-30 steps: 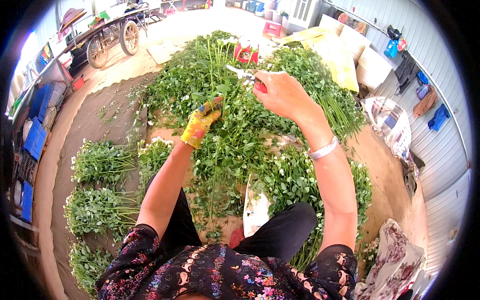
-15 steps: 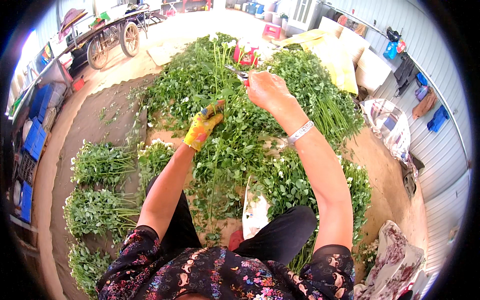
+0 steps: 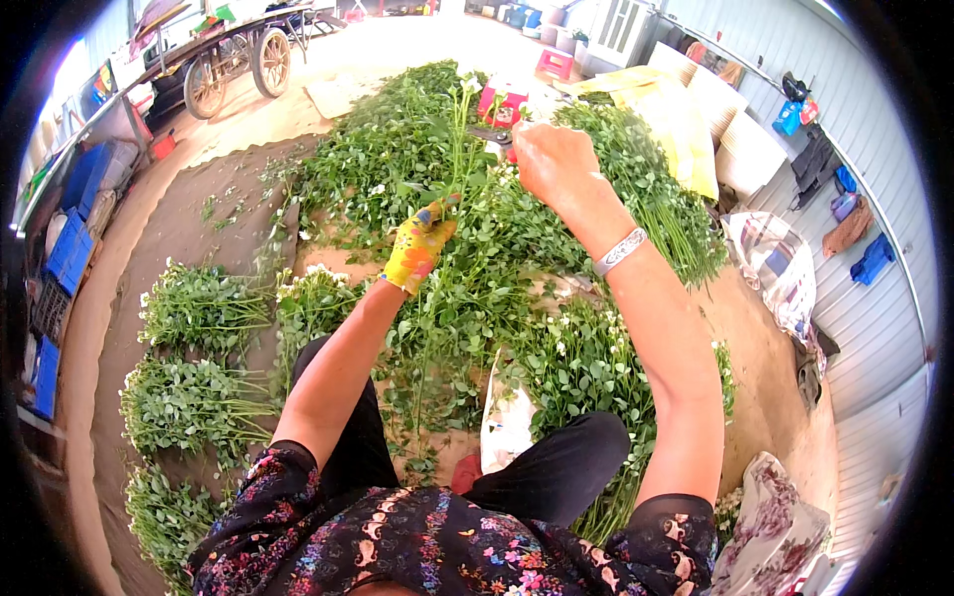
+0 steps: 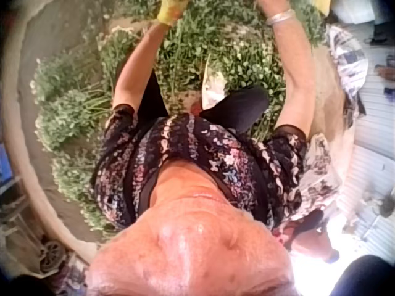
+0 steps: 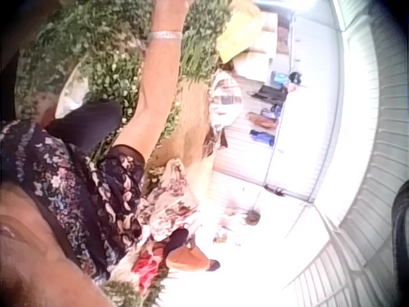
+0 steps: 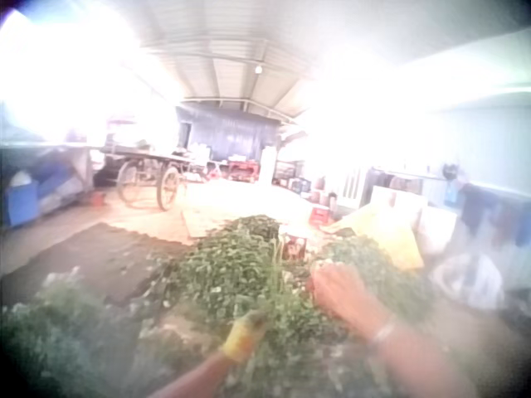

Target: The person is trimming the stems and leaves of flowers using shears and arranging them on the ground.

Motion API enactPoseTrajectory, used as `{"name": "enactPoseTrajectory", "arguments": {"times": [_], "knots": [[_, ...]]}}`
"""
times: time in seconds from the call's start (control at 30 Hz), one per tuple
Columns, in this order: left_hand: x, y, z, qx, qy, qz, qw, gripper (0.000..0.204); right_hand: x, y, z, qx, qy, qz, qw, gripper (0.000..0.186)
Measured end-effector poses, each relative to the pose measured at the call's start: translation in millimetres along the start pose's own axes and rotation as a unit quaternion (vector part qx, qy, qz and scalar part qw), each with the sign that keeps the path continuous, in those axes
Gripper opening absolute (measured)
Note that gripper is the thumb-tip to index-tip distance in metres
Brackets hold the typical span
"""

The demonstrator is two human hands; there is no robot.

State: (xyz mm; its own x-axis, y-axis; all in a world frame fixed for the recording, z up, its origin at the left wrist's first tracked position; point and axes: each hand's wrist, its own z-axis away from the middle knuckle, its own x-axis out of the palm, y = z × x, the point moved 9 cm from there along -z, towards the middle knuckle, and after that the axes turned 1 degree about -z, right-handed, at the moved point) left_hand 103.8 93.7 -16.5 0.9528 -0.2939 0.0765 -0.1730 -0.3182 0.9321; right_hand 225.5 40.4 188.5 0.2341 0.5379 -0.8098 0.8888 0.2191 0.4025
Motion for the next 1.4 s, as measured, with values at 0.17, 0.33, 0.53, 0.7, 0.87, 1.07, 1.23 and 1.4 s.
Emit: {"name": "enactPoseTrajectory", "arguments": {"times": [0.17, 0.33, 0.53, 0.7, 0.87, 1.07, 1.23, 1.4], "knots": [[-1.6, -5.6, 0.0, 0.020, 0.052, -0.085, 0.995, 0.035, -13.0, -2.7, -15.2, -0.012, 0.015, 0.011, 1.000, 0.009], [-0.8, 10.9, 3.5, 0.079, 0.065, -0.166, 0.981, 0.036, -18.8, -8.9, -27.0, -0.028, -0.018, 0.034, 0.999, 0.011], [1.2, 13.4, 8.1, 0.019, 0.059, -0.100, 0.993, 0.035, -16.0, -7.5, -31.3, -0.049, -0.054, 0.013, 0.997, 0.012], [-17.6, 8.7, 5.8, -0.032, 0.033, 0.041, 0.998, 0.036, -21.9, 10.3, -15.7, 0.037, -0.046, -0.046, 0.997, 0.014], [-32.9, 9.0, 2.8, -0.038, 0.033, 0.001, 0.999, 0.036, -5.4, 14.6, 2.8, 0.050, -0.040, -0.018, 0.998, 0.017], [-29.6, 9.4, 3.4, -0.067, 0.022, 0.005, 0.998, 0.037, 6.4, 4.4, -1.9, 0.040, -0.007, -0.012, 0.999, 0.021], [-29.4, 10.9, 4.8, -0.088, 0.007, 0.043, 0.995, 0.037, 12.4, 1.0, -11.3, 0.024, 0.008, -0.041, 0.999, 0.019], [-53.0, 2.9, 5.7, -0.134, 0.018, 0.161, 0.978, 0.031, -22.0, 10.3, 4.0, 0.103, 0.085, -0.189, 0.973, 0.021]]}}
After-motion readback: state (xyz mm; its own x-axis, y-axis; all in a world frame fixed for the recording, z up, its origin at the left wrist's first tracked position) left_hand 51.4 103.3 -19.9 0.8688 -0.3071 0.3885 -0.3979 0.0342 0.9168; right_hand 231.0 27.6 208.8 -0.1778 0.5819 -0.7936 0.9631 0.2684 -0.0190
